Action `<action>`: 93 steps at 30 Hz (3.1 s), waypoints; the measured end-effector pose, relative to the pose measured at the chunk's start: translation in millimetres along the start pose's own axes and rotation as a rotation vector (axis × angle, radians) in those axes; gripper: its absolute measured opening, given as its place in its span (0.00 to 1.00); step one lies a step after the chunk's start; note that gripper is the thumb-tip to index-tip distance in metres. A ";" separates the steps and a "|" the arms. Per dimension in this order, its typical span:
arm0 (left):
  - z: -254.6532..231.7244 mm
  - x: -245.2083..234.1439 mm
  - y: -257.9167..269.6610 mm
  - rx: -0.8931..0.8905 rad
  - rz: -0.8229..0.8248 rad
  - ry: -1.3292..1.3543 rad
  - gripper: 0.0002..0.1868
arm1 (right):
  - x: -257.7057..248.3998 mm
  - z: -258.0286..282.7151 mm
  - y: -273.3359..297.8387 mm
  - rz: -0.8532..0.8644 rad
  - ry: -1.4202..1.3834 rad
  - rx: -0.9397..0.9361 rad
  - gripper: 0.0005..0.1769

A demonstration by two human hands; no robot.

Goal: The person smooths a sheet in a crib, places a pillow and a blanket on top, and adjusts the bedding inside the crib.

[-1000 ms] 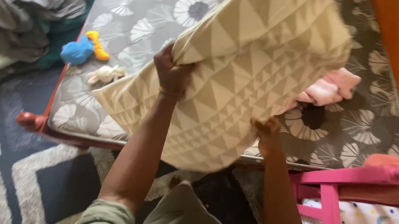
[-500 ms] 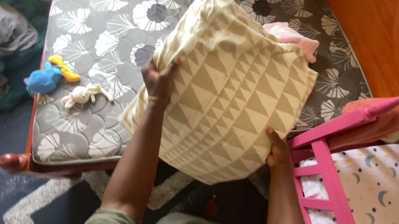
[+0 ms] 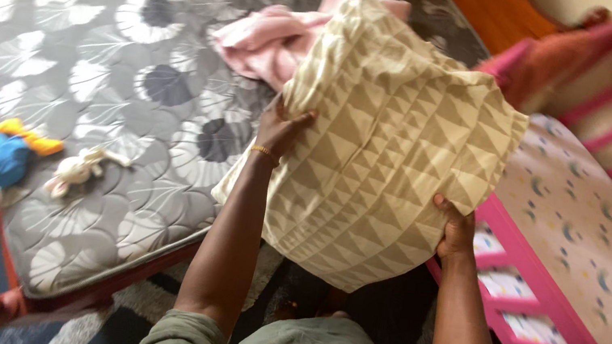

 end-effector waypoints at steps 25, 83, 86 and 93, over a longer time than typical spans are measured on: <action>167.6 370.8 37.9 -0.049 0.615 -0.674 0.51 | -291.6 142.4 115.5 -0.686 0.032 -0.264 0.39; 172.0 496.0 -213.3 0.265 -0.318 -1.418 0.39 | -341.0 -16.5 -346.5 -0.059 0.769 0.328 0.45; 174.5 473.9 -217.3 0.253 -0.261 -1.382 0.33 | -291.7 -28.6 -363.3 0.037 0.690 0.249 0.43; 176.1 464.4 -201.0 0.530 -0.307 -1.119 0.17 | -229.3 -22.4 -337.8 0.096 0.691 0.200 0.42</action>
Point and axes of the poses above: each hand's wrist, its own y-axis away from the middle knuckle, its own x-axis out of the palm, z = x × y, the point moved 7 cm from there along -y, towards the middle knuckle, and after that the axes turned 11 degrees about -x, right-handed, at the moved point
